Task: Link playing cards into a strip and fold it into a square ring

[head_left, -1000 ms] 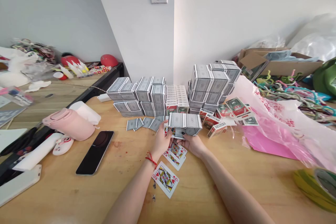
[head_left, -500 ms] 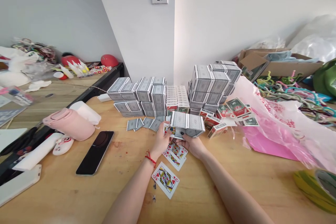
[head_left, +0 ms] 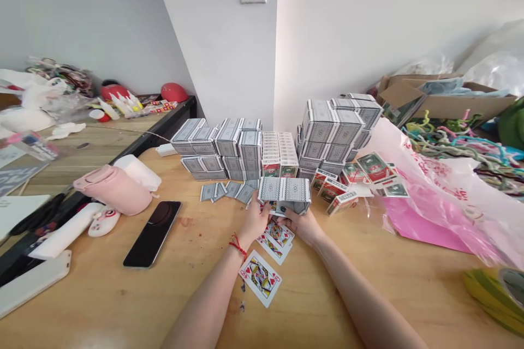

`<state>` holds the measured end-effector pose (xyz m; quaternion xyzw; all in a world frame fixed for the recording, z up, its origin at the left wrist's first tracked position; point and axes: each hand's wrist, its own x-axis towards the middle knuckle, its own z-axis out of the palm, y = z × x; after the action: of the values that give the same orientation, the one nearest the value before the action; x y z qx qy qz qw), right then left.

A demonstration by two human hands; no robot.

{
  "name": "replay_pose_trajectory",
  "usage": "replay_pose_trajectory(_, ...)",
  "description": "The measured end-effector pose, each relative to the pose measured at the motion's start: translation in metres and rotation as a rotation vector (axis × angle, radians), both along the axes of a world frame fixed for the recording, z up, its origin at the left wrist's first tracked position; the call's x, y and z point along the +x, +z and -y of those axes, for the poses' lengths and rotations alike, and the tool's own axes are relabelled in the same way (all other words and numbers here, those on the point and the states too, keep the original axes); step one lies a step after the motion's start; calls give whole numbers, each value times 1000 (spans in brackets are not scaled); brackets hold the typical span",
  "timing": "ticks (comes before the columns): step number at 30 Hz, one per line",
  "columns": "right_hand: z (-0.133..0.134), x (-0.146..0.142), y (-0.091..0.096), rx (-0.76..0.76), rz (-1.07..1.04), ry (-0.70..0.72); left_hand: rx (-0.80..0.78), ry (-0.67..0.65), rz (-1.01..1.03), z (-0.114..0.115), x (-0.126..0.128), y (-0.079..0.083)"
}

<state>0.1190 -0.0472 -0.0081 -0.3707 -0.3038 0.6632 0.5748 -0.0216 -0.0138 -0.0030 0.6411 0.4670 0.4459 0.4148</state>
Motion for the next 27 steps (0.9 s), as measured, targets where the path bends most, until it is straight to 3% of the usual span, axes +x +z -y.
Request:
replay_pose_trajectory(6, 3, 1, 5, 17, 4, 22, -28, -80, -85, 0, 2, 1)
replay_pose_trajectory(11, 4, 2, 5, 16, -1, 63, -59, -84, -38, 2, 3, 0)
replay_pose_trajectory(19, 1, 0, 2, -36, -106, 125, -324, -157, 401, 4, 1, 0)
replay_pose_trajectory(23, 1, 3, 7, -107, -200, 143, -341, -244, 598, 5, -5, 6)
replay_pose_trajectory(27, 3, 7, 13, -101, -275, 146, -345, -288, 598, 2, -10, 7)
